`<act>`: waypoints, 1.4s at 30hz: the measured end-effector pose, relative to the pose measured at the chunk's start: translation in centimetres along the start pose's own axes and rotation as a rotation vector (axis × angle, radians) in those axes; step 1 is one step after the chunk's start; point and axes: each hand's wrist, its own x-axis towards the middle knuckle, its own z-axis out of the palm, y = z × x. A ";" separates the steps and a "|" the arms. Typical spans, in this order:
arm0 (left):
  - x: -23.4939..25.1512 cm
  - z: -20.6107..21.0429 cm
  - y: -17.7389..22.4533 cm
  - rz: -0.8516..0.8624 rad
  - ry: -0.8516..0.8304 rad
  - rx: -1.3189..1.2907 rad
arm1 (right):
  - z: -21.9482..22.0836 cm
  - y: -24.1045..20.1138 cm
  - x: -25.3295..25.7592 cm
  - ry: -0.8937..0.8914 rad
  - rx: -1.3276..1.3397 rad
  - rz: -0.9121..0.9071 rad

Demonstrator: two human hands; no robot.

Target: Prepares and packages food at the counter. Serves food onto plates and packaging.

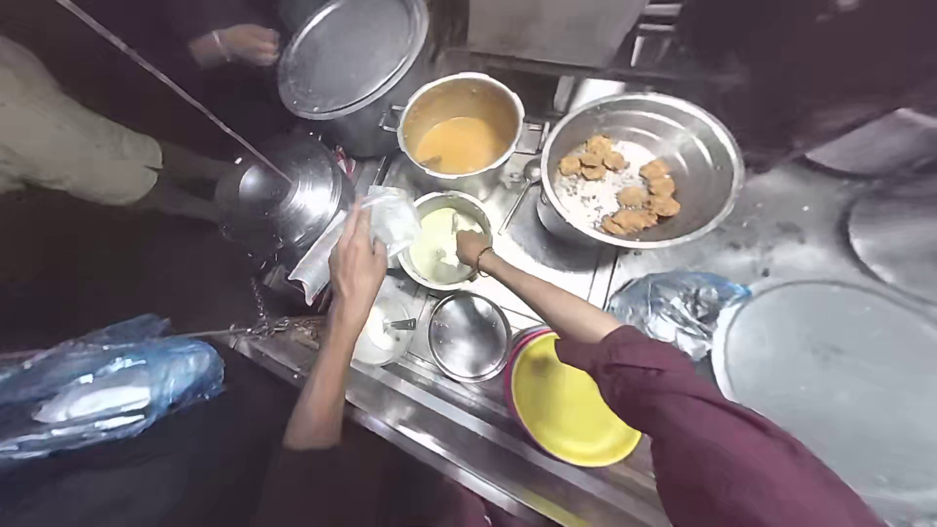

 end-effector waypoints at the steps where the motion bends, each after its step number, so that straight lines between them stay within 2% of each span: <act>1: 0.4 0.7 -0.2 0.016 -0.042 -0.006 | -0.6 0.7 -0.1 0.050 -0.226 -0.051; 3: 0.4 1.5 -0.5 0.061 -0.099 -0.026 | -1.6 1.8 1.3 0.114 -0.526 -0.180; 5: 0.7 1.9 -0.7 0.066 -0.139 -0.019 | -3.7 2.9 3.1 0.093 -0.743 -0.412; 7: 1.3 2.4 -1.4 0.051 -0.178 0.007 | -5.0 4.0 2.8 0.063 -0.773 -0.524; 9: 3.7 4.0 -3.0 0.031 -0.219 0.060 | -5.6 3.3 0.1 0.038 -0.710 -0.437; 11: 5.9 5.0 -4.1 0.020 -0.217 0.043 | -6.7 0.6 -3.8 -0.123 -0.600 -0.211; 12: 6.4 5.4 -4.5 0.012 -0.204 0.013 | -5.7 0.5 -4.0 -0.121 -0.503 -0.136; 13: 7.0 5.9 -4.8 0.002 -0.189 -0.014 | -2.6 1.9 -2.2 0.080 -0.380 -0.157; 14: 7.4 6.4 -5.0 -0.008 -0.178 -0.034 | -0.2 2.6 -0.2 0.168 -0.299 -0.151; 17: 8.1 7.7 -4.8 -0.027 -0.188 -0.071 | 2.7 2.5 2.7 0.074 -0.112 -0.075; 21: 8.6 7.6 -5.3 -0.050 -0.177 -0.059 | 3.4 3.3 3.2 0.121 0.037 -0.119; 30: 9.8 7.6 -6.6 -0.130 -0.128 -0.040 | 0.1 7.3 0.5 0.228 0.326 -0.318; 34: 9.1 7.2 -5.8 -0.103 -0.154 -0.024 | -3.3 7.2 -3.2 0.281 0.379 -0.349; 38: 6.8 5.8 -3.9 -0.025 -0.158 -0.070 | -7.8 6.4 -7.5 0.318 0.354 -0.400; 42: 7.4 8.0 -2.5 -0.001 -0.227 -0.193 | -10.1 5.3 -10.2 0.339 0.222 -0.420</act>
